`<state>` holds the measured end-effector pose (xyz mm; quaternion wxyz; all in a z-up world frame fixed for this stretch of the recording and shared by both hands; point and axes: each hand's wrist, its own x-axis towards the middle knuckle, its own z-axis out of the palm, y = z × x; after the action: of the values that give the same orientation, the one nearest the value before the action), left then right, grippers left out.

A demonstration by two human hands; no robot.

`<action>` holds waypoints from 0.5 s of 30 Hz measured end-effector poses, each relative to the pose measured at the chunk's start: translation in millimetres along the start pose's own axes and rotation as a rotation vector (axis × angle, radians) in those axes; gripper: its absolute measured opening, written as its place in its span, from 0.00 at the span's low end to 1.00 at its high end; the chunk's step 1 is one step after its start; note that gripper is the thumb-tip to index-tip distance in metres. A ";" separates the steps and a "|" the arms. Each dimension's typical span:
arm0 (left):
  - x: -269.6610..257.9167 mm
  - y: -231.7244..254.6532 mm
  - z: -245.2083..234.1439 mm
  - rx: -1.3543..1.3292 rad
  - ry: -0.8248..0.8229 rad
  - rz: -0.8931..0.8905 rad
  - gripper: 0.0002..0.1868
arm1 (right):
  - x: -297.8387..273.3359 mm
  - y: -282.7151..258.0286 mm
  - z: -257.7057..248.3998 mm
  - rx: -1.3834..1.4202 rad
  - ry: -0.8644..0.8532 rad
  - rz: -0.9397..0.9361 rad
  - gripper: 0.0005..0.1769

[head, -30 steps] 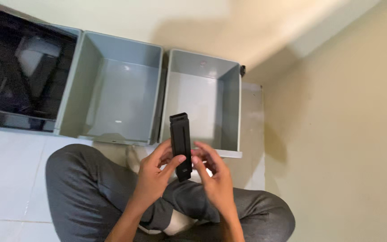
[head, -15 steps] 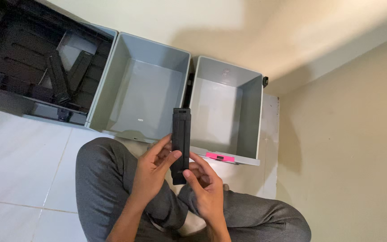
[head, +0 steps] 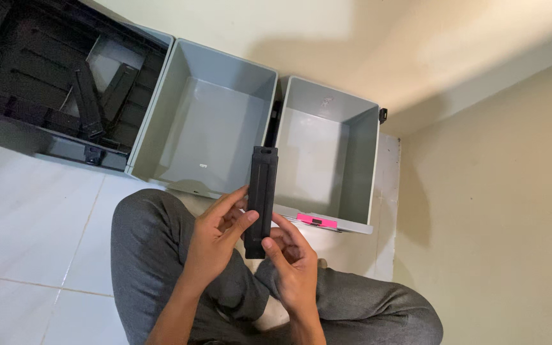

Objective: The person disassembles several plastic storage boxes by removing lids, frames, and side components. They handle the parts by hand, placing them into the main box bodies and arranging them on the floor.

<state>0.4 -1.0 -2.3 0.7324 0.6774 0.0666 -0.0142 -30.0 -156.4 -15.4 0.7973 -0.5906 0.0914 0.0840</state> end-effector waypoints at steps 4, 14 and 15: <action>-0.5 -1.1 2.5 -0.047 -0.003 0.010 0.28 | -1.0 -3.3 -2.6 0.009 -0.012 0.023 0.27; -0.8 0.9 -0.5 -0.097 -0.056 -0.019 0.28 | -0.6 -5.9 0.1 0.033 -0.001 0.029 0.26; -0.7 0.5 -0.2 -0.089 -0.050 -0.005 0.28 | -0.7 -6.0 -0.4 0.033 0.001 0.033 0.26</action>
<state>-0.2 -0.7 -1.7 0.7631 0.6436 0.0505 -0.0298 -29.3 -158.5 -9.8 0.8055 -0.5758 0.1027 0.0953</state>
